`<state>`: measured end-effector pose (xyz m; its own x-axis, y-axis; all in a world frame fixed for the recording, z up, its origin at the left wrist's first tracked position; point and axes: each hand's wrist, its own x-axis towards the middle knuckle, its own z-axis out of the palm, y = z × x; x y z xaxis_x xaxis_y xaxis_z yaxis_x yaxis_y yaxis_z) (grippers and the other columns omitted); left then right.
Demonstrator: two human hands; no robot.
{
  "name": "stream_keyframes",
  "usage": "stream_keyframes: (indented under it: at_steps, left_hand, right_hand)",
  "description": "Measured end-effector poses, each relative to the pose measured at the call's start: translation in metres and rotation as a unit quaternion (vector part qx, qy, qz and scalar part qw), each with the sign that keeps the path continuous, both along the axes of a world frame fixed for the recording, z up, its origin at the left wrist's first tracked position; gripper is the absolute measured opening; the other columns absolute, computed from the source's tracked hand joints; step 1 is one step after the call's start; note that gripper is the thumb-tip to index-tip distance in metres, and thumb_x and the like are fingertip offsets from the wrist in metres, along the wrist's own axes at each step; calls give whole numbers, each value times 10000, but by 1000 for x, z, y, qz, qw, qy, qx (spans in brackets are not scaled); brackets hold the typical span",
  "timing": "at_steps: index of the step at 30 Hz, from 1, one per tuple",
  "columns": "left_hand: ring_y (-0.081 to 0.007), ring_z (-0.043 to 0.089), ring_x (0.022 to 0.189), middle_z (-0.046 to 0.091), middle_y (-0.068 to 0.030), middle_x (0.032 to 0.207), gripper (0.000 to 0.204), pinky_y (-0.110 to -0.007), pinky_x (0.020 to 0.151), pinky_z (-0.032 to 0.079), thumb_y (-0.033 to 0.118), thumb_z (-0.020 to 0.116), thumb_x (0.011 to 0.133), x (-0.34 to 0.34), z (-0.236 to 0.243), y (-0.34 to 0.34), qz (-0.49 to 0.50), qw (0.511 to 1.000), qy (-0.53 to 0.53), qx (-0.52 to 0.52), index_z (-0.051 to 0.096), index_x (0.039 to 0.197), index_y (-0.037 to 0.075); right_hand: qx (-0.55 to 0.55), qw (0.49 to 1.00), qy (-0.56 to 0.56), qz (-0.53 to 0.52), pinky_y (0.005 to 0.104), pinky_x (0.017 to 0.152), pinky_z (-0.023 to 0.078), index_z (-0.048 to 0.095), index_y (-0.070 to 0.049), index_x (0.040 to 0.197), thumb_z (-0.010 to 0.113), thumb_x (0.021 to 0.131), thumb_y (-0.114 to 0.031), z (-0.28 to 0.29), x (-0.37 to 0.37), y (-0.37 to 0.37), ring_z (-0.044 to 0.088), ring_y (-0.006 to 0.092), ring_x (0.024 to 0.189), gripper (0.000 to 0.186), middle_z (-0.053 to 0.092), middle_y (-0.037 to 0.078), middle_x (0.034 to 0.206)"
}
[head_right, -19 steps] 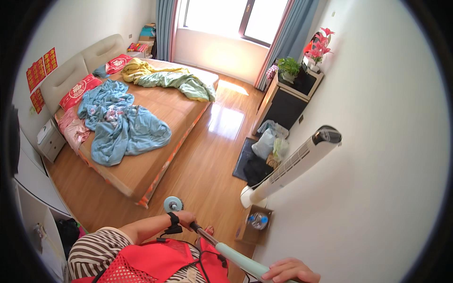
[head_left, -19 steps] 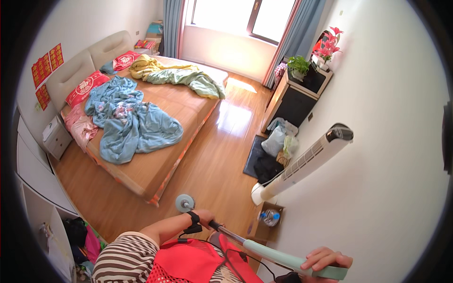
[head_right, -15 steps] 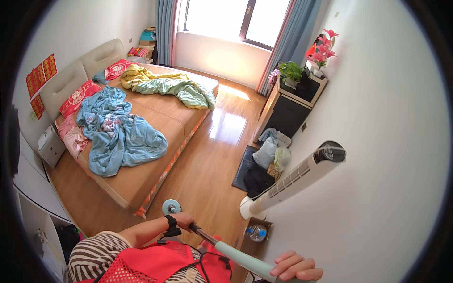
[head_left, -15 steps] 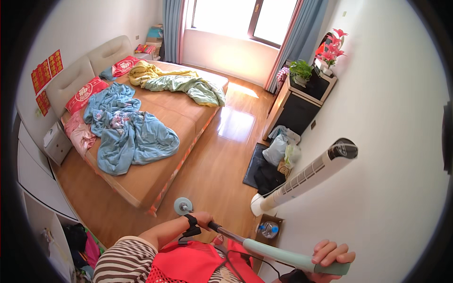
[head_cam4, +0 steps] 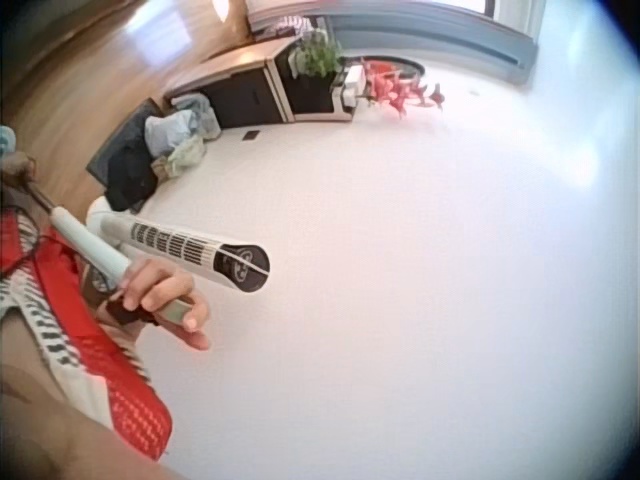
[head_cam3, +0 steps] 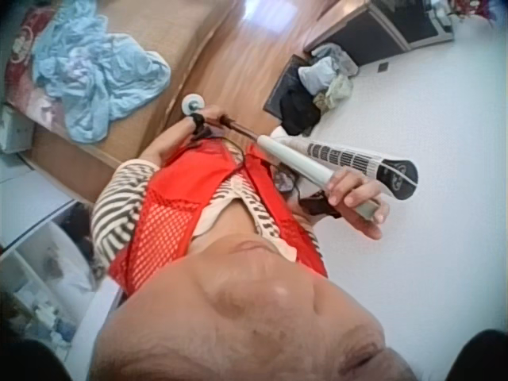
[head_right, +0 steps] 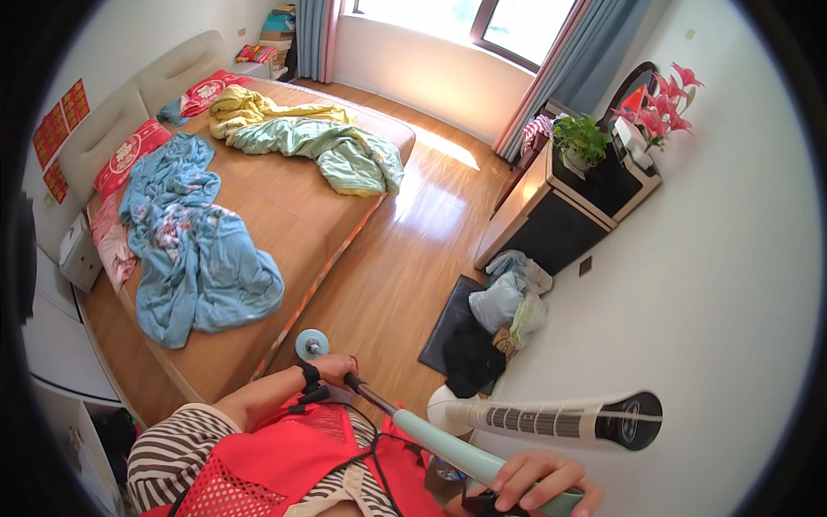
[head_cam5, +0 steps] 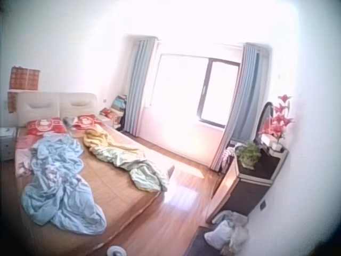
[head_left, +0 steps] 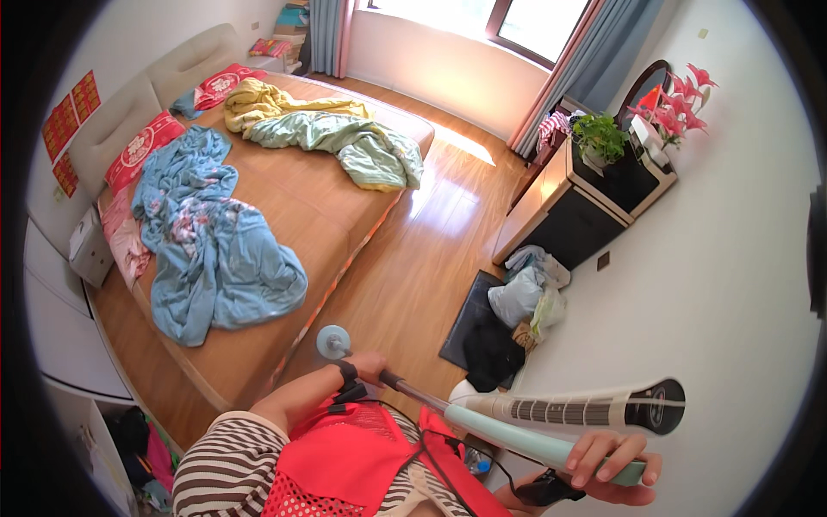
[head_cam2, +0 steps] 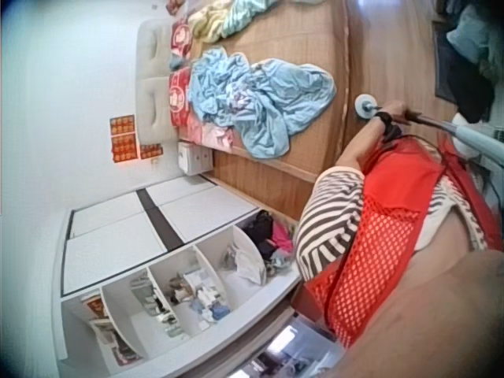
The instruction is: Mop the wooden floor in a bedroom and then the tile floor in a bathroom.
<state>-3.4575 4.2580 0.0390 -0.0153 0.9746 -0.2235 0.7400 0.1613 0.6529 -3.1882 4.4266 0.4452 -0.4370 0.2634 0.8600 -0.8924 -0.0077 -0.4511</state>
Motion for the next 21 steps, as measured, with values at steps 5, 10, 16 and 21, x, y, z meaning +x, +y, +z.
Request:
stream_keyframes:
  at_steps: [5, 10, 16, 21]
  left_hand:
    - [-328, 635, 752, 654, -113, 740, 282, -440, 642, 491, 364, 725, 675, -84, 60, 88, -3, 996, -1, -91, 689, 878, 171]
    - [-336, 632, 794, 656, -130, 801, 273, -453, 662, 494, 329, 739, 661, -147, 59, 197, -45, 999, 25, -11, 687, 840, 130]
    - [-327, 597, 840, 610, -128, 827, 240, -436, 712, 490, 295, 748, 638, -229, 36, 316, -59, 993, 44, 91, 655, 800, 145]
    - [-326, 603, 868, 613, -129, 860, 262, -438, 714, 492, 332, 749, 652, -306, 42, 417, -88, 995, 39, 15, 666, 832, 160]
  right_hand:
    - [38, 996, -55, 51, 371, 655, 501, 541, -136, 1169, 470, 951, -387, 33, -87, 65, 596, 231, 647, 340, 547, 111, 868]
    - [112, 984, -41, 133, 390, 771, 501, 564, -259, 1218, 510, 931, -314, 34, -136, 131, 629, 246, 788, 297, 588, 93, 976]
    - [69, 994, -4, 87, 382, 790, 511, 613, -288, 1152, 541, 914, -275, 19, -222, 212, 652, 220, 804, 249, 609, 67, 981]
    - [142, 980, -10, 137, 368, 760, 525, 613, -310, 1154, 550, 904, -202, 24, -303, 326, 666, 216, 790, 280, 618, 49, 976]
